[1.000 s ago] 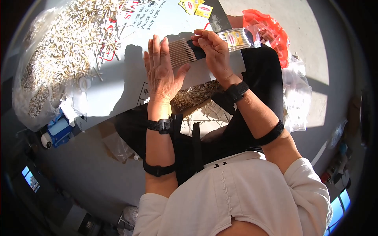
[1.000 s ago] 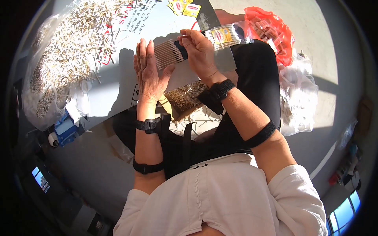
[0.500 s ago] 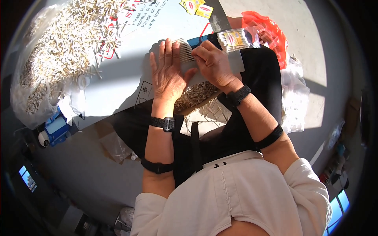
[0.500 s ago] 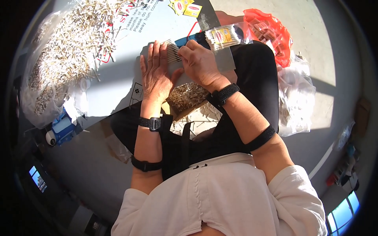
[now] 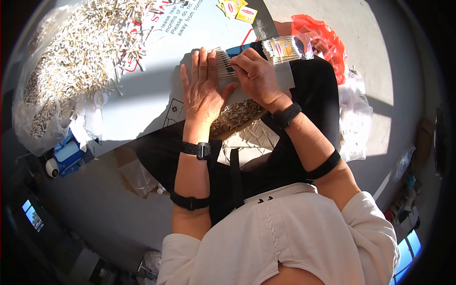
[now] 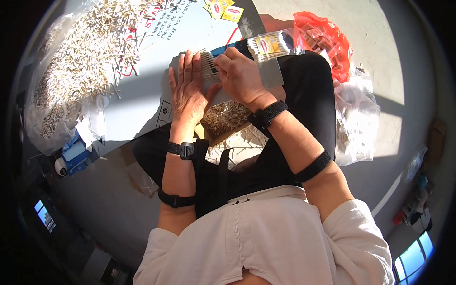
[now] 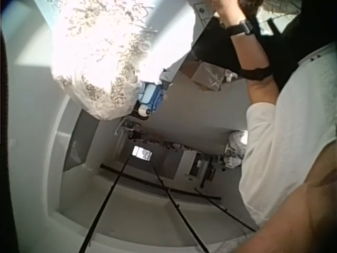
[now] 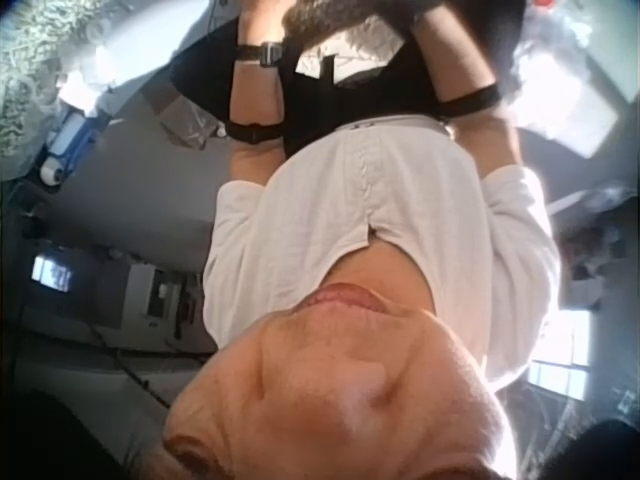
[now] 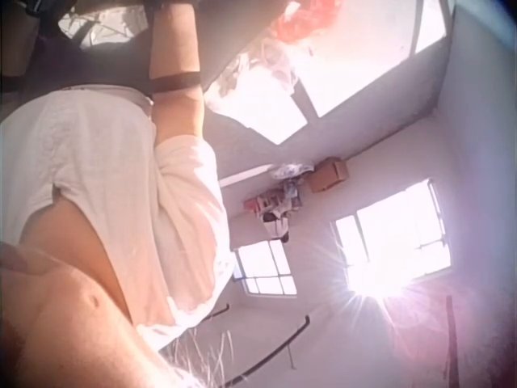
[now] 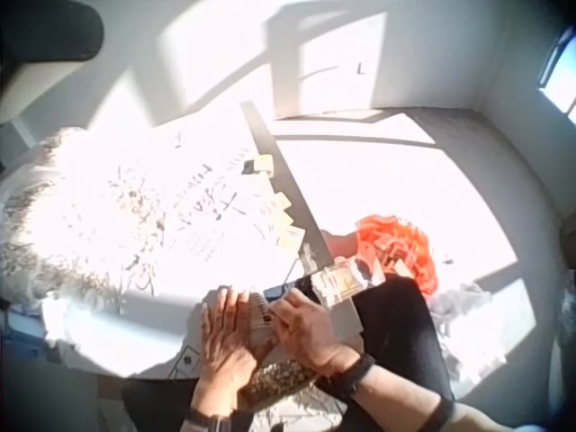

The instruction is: Sorting and aligning thin wooden sticks into a container or bundle on a table.

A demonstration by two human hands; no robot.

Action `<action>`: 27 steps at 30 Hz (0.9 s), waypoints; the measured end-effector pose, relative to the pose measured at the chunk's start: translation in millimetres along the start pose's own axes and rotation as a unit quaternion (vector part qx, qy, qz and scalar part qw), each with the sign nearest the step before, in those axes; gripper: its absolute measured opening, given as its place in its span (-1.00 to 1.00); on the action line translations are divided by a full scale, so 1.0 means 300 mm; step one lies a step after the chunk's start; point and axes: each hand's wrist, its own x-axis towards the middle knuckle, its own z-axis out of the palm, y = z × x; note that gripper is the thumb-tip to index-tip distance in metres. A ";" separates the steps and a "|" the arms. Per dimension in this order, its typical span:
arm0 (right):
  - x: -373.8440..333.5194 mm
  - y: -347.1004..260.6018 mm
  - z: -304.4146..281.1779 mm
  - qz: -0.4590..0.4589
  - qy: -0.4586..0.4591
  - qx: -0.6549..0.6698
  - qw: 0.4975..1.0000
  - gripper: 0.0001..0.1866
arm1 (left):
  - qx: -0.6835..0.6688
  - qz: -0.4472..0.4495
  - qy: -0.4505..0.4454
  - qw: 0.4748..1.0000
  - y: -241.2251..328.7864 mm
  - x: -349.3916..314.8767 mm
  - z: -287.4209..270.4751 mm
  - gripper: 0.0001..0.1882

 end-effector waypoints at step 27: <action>0.045 0.008 0.019 0.018 0.002 -0.017 1.000 -0.94 | 0.004 0.011 0.011 1.000 -0.006 0.000 0.008 -0.06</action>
